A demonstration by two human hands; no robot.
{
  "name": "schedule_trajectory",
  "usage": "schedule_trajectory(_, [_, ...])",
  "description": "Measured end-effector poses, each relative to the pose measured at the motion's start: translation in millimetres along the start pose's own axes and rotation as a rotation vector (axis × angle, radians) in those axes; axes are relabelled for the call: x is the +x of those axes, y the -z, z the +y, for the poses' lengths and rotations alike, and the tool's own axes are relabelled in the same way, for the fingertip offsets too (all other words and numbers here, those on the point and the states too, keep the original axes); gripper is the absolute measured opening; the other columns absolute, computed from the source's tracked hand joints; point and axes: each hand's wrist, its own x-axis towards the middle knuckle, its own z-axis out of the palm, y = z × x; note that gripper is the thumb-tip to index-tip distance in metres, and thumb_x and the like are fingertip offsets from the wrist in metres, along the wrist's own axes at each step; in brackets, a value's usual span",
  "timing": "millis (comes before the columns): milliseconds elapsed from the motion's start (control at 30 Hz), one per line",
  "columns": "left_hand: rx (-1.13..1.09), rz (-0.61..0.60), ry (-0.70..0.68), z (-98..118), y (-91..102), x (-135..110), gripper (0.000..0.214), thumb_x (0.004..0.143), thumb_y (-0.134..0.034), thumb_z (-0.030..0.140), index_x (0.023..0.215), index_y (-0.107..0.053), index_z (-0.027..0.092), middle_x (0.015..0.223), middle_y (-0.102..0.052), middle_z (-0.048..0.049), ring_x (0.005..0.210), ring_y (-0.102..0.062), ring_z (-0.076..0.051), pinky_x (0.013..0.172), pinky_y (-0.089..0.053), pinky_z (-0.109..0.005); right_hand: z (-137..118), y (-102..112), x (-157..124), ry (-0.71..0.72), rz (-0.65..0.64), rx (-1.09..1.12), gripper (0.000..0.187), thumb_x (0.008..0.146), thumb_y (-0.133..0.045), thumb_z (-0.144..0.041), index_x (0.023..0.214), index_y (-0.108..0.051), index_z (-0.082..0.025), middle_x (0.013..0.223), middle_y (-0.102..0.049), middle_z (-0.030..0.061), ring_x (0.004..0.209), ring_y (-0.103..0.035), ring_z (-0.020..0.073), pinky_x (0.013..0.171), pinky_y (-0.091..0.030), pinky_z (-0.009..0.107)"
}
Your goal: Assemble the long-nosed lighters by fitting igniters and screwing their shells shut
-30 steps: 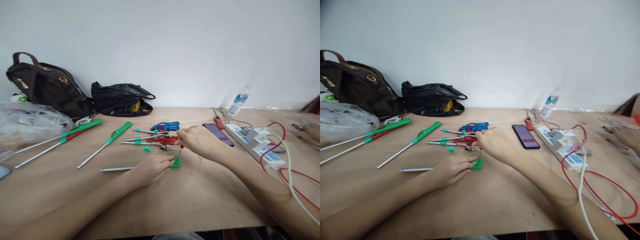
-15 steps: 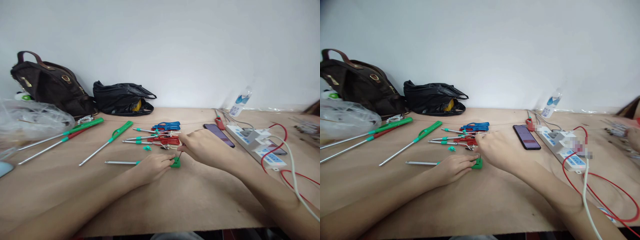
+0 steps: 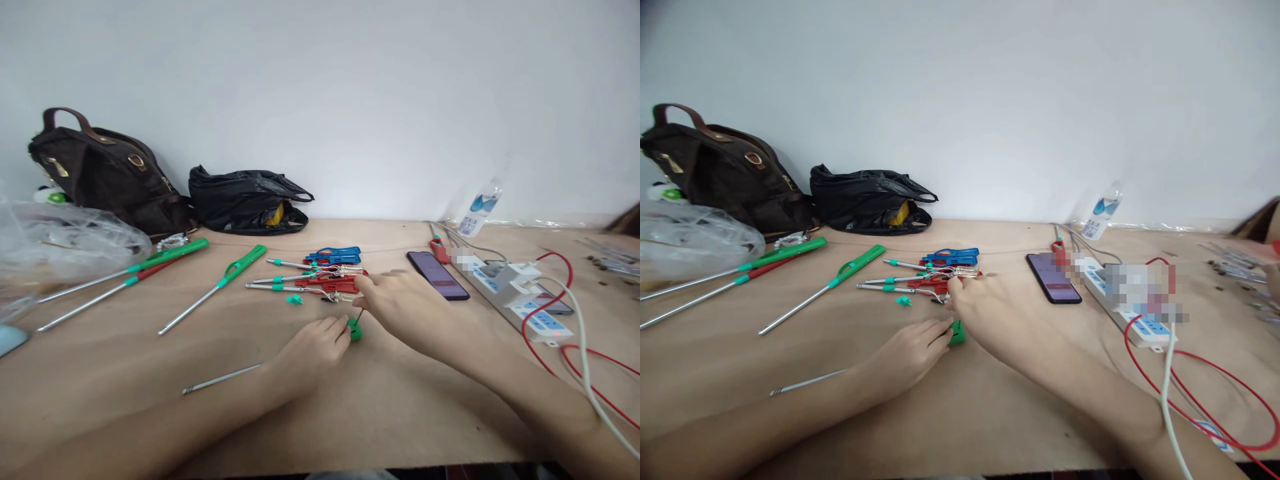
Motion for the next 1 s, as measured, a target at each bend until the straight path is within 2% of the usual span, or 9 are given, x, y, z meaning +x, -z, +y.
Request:
schedule_trajectory(100, [-0.051, -0.01, -0.005, -7, 0.8, 0, 0.03, 0.098, -0.034, 0.012, 0.101, -0.064, 0.009, 0.108, -0.07, -0.015, 0.096, -0.067, -0.023, 0.08, -0.058, -0.034, 5, 12, 2, 0.165, -0.057, 0.199, 0.014, 0.093, -0.044, -0.006, 0.097, -0.055, -0.015, 0.099, -0.067, 0.0108, 0.087, -0.063, 0.0212, 0.07, -0.042, 0.029])
schedule_trajectory(167, [-0.085, -0.027, -0.006, -10, 1.7, 0, 0.028, 0.098, -0.036, 0.014, 0.101, -0.064, 0.01, 0.11, -0.069, -0.0141, 0.096, -0.067, -0.022, 0.081, -0.057, -0.034, 11, 17, 4, 0.176, -0.099, 0.283, 0.014, 0.093, -0.044, -0.006, 0.093, -0.054, -0.016, 0.098, -0.067, 0.0089, 0.084, -0.062, 0.0183, 0.069, -0.041, 0.027])
schedule_trajectory(300, [-0.089, -0.057, 0.001, -12, 1.7, -1, 0.028, 0.099, -0.037, 0.016, 0.101, -0.064, 0.011, 0.11, -0.069, -0.0127, 0.096, -0.067, -0.022, 0.079, -0.057, -0.033, 15, 15, 12, 0.044, -0.11, 0.241, 0.007, 0.093, -0.052, -0.015, 0.086, -0.053, -0.016, 0.076, -0.066, 0.0055, 0.065, -0.059, 0.0171, 0.054, -0.033, 0.025])
schedule_trajectory(367, [-0.069, -0.068, -0.003, -12, 0.8, -1, 0.03, 0.1, -0.035, 0.015, 0.101, -0.065, 0.011, 0.111, -0.069, -0.0127, 0.096, -0.067, -0.022, 0.078, -0.057, -0.033, 11, 10, 15, -0.012, -0.088, 0.177, 0.01, 0.093, -0.055, -0.021, 0.085, -0.054, -0.016, 0.069, -0.064, 0.0055, 0.061, -0.058, 0.0183, 0.052, -0.029, 0.026])
schedule_trajectory(500, [-0.086, -0.055, -0.018, -12, 0.4, -1, 0.03, 0.1, -0.036, 0.016, 0.103, -0.064, 0.009, 0.111, -0.068, -0.0154, 0.093, -0.067, -0.024, 0.075, -0.057, -0.035, 2, 3, 16, -0.121, -0.025, 0.122, 0.017, 0.095, -0.052, -0.03, 0.087, -0.054, -0.015, 0.071, -0.065, 0.0085, 0.062, -0.059, 0.0204, 0.052, -0.027, 0.027])
schedule_trajectory(667, [-0.179, -0.065, 0.0, -14, 6.1, 2, 0.033, 0.102, -0.034, 0.021, 0.103, -0.065, 0.011, 0.112, -0.068, -0.0135, 0.096, -0.066, -0.022, 0.08, -0.056, -0.035, 16, 15, 9, 0.077, -0.199, 0.492, 0.01, 0.096, -0.041, -0.014, 0.096, -0.05, -0.018, 0.087, -0.067, 0.0051, 0.07, -0.059, 0.0136, 0.057, -0.035, 0.022])
schedule_trajectory(733, [-0.191, -0.068, 0.007, -14, 7.9, 3, 0.035, 0.102, -0.032, 0.021, 0.101, -0.065, 0.01, 0.111, -0.068, -0.0136, 0.096, -0.066, -0.023, 0.079, -0.056, -0.035, 21, 20, 9, 0.088, -0.225, 0.54, 0.009, 0.094, -0.043, -0.011, 0.094, -0.05, -0.018, 0.084, -0.066, 0.0034, 0.067, -0.058, 0.0121, 0.057, -0.034, 0.021])
schedule_trajectory(867, [-0.177, -0.069, 0.01, -15, 6.9, 3, 0.035, 0.102, -0.032, 0.022, 0.1, -0.065, 0.01, 0.111, -0.068, -0.0135, 0.096, -0.066, -0.023, 0.079, -0.057, -0.036, 14, 15, 13, -0.008, -0.133, 0.381, 0.007, 0.092, -0.05, -0.018, 0.086, -0.052, -0.017, 0.068, -0.06, 0.0016, 0.056, -0.05, 0.0128, 0.051, -0.026, 0.024])
schedule_trajectory(1000, [-0.176, -0.056, 0.004, -14, 5.0, 2, 0.03, 0.101, -0.037, 0.02, 0.099, -0.065, 0.01, 0.112, -0.068, -0.014, 0.097, -0.066, -0.023, 0.082, -0.057, -0.037, 5, 3, 15, -0.046, -0.027, 0.321, 0.008, 0.092, -0.052, -0.022, 0.088, -0.055, -0.015, 0.069, -0.061, 0.0033, 0.057, -0.049, 0.0139, 0.052, -0.023, 0.026])
